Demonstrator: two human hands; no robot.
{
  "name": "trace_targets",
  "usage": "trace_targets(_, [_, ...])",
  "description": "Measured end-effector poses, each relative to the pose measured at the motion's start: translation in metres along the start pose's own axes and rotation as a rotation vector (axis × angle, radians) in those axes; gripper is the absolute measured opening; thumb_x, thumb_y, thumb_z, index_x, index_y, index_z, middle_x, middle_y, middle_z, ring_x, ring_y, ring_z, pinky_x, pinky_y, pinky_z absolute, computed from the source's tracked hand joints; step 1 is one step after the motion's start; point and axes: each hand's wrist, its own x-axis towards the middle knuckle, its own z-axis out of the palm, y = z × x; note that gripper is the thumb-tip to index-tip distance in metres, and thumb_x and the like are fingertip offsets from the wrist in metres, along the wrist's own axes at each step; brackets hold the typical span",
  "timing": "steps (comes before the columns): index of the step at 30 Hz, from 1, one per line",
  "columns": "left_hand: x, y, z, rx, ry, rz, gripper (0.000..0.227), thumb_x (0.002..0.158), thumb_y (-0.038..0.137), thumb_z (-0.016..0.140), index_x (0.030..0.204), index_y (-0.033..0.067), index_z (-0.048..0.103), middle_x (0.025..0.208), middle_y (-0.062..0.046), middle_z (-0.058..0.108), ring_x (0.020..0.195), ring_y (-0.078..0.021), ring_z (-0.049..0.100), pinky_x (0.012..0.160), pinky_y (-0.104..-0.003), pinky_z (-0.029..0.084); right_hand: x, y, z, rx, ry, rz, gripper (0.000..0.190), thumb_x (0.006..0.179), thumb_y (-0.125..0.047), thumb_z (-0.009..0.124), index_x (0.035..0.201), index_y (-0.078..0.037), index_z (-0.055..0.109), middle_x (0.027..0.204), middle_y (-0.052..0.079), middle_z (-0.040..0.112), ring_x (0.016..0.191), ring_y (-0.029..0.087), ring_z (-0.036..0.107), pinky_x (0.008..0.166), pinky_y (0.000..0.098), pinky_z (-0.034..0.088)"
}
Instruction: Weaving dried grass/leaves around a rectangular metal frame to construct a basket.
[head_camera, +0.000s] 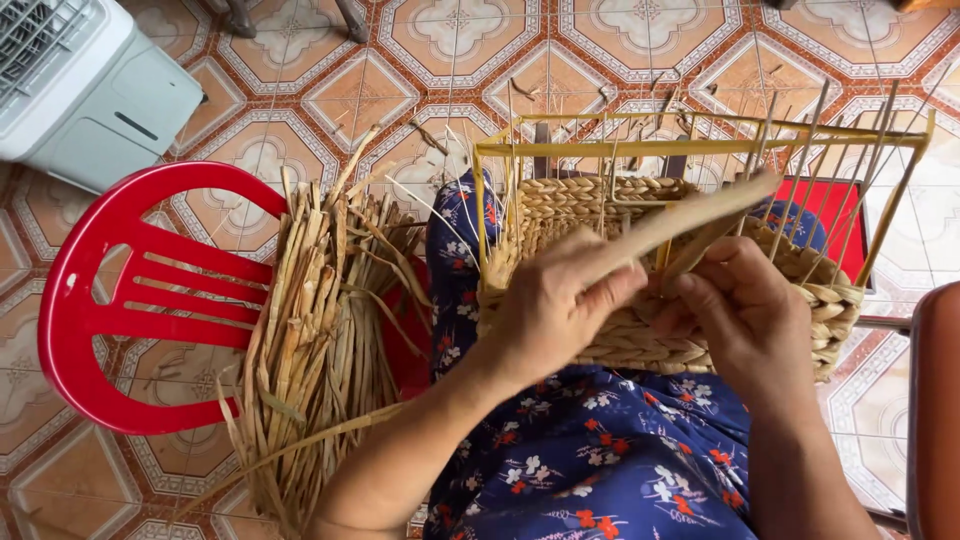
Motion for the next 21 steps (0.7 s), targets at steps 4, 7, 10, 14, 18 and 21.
trace_targets(4, [-0.02,0.028,-0.009,0.045,0.136,0.437,0.011,0.102,0.016,0.073,0.111,0.0109,0.07,0.111,-0.005,0.069,0.097,-0.0129,0.072,0.082,-0.026,0.066,-0.004,-0.005,0.016,-0.164,0.08,-0.09,0.014,0.099,0.001,0.066,0.112,-0.001,0.066,0.095,0.008,0.076,0.076,0.01,0.068,0.064,0.0266,0.056])
trace_targets(7, [-0.02,0.032,-0.009,0.085,0.197,0.457,0.02,0.097,0.008,0.071,0.115,0.0024,0.066,0.123,-0.015,0.063,0.099,-0.0199,0.071,0.081,-0.028,0.065,-0.008,-0.002,0.017,-0.515,0.033,-0.27,0.018,0.096,0.001,0.068,0.113,-0.004,0.068,0.091,0.011,0.075,0.078,0.015,0.069,0.066,0.0294,0.056])
trace_targets(10, [-0.028,0.018,-0.015,0.164,0.276,0.289,0.023,0.096,0.005,0.072,0.117,0.0,0.063,0.116,-0.015,0.061,0.094,-0.0209,0.071,0.076,-0.027,0.065,-0.004,-0.028,0.017,-0.593,-0.082,-0.348,0.026,0.09,0.002,0.069,0.116,-0.004,0.067,0.094,0.013,0.074,0.072,0.015,0.067,0.061,0.0292,0.054])
trace_targets(14, [-0.04,-0.005,-0.026,0.275,0.256,0.09,0.017,0.099,0.007,0.074,0.113,0.0074,0.065,0.103,-0.005,0.064,0.087,-0.0159,0.072,0.072,-0.026,0.065,-0.002,-0.017,0.021,-0.426,-0.04,-0.255,0.019,0.092,0.001,0.069,0.11,-0.004,0.065,0.095,0.009,0.077,0.066,0.009,0.068,0.054,0.0253,0.053])
trace_targets(18, [-0.038,0.026,-0.031,0.367,0.199,0.016,0.028,0.09,0.022,0.077,0.107,0.0031,0.064,0.099,-0.01,0.061,0.074,-0.0179,0.068,0.059,-0.027,0.061,0.0,-0.018,0.024,-0.291,0.078,-0.085,0.008,0.098,-0.002,0.067,0.104,-0.004,0.063,0.088,0.005,0.078,0.061,0.006,0.065,0.049,0.0227,0.05])
trace_targets(21, [-0.037,0.044,-0.023,0.486,0.186,0.142,0.049,0.079,0.035,0.079,0.104,-0.0025,0.063,0.095,-0.014,0.058,0.073,-0.0216,0.065,0.057,-0.03,0.058,0.0,-0.032,0.02,-0.173,0.087,-0.049,0.011,0.097,-0.003,0.065,0.107,-0.004,0.061,0.089,0.005,0.077,0.064,0.005,0.065,0.051,0.0207,0.051])
